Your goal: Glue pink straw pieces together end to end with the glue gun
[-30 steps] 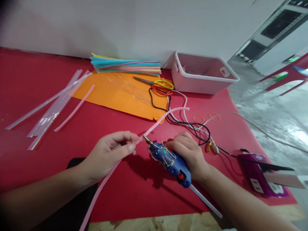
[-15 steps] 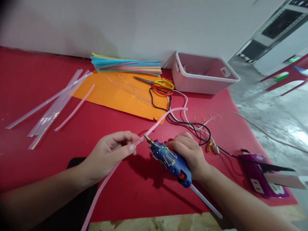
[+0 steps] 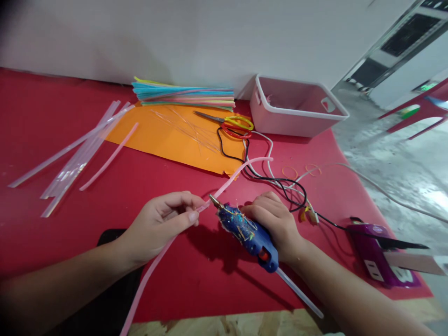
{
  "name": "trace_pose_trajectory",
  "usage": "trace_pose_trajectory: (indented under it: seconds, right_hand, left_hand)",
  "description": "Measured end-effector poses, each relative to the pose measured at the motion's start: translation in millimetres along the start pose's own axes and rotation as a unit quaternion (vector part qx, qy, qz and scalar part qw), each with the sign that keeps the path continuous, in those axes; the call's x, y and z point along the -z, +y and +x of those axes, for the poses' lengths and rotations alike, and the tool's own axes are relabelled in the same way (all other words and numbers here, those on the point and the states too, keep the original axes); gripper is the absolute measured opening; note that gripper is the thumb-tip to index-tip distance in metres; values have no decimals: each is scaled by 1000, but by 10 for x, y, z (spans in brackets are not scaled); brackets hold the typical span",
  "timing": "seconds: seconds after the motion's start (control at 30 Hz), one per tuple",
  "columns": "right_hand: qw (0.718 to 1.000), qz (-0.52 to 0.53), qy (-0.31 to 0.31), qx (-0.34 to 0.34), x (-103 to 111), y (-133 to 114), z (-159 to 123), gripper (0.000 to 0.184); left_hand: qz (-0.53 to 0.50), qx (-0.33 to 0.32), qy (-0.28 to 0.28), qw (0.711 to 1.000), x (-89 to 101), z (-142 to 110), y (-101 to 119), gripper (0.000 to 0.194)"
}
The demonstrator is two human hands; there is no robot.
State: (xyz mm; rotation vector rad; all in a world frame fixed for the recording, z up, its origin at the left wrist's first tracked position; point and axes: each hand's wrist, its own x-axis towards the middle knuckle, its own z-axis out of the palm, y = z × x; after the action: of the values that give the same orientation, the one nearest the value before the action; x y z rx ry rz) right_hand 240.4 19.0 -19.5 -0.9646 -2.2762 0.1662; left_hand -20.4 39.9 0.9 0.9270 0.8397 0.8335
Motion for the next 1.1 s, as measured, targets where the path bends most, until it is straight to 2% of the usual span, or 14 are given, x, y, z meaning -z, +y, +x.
trace_pose_trajectory:
  seconds: [0.23, 0.6, 0.83, 1.1]
  right_hand:
    - [1000, 2, -12, -7, -22, -3, -51, 10]
    - [1000, -10, 21, 12, 39, -37, 41, 10]
    - [999, -13, -14, 31, 7, -33, 6, 7]
    - [1000, -5, -7, 25, -1, 13, -42, 5]
  left_hand:
    - [2, -2, 0, 1000, -14, 15, 2, 12]
    - [13, 14, -1, 1000, -3, 7, 42, 10]
    - [-12, 8, -4, 1000, -17, 14, 28, 14]
    - [-34, -3, -17, 999, -30, -20, 23, 12]
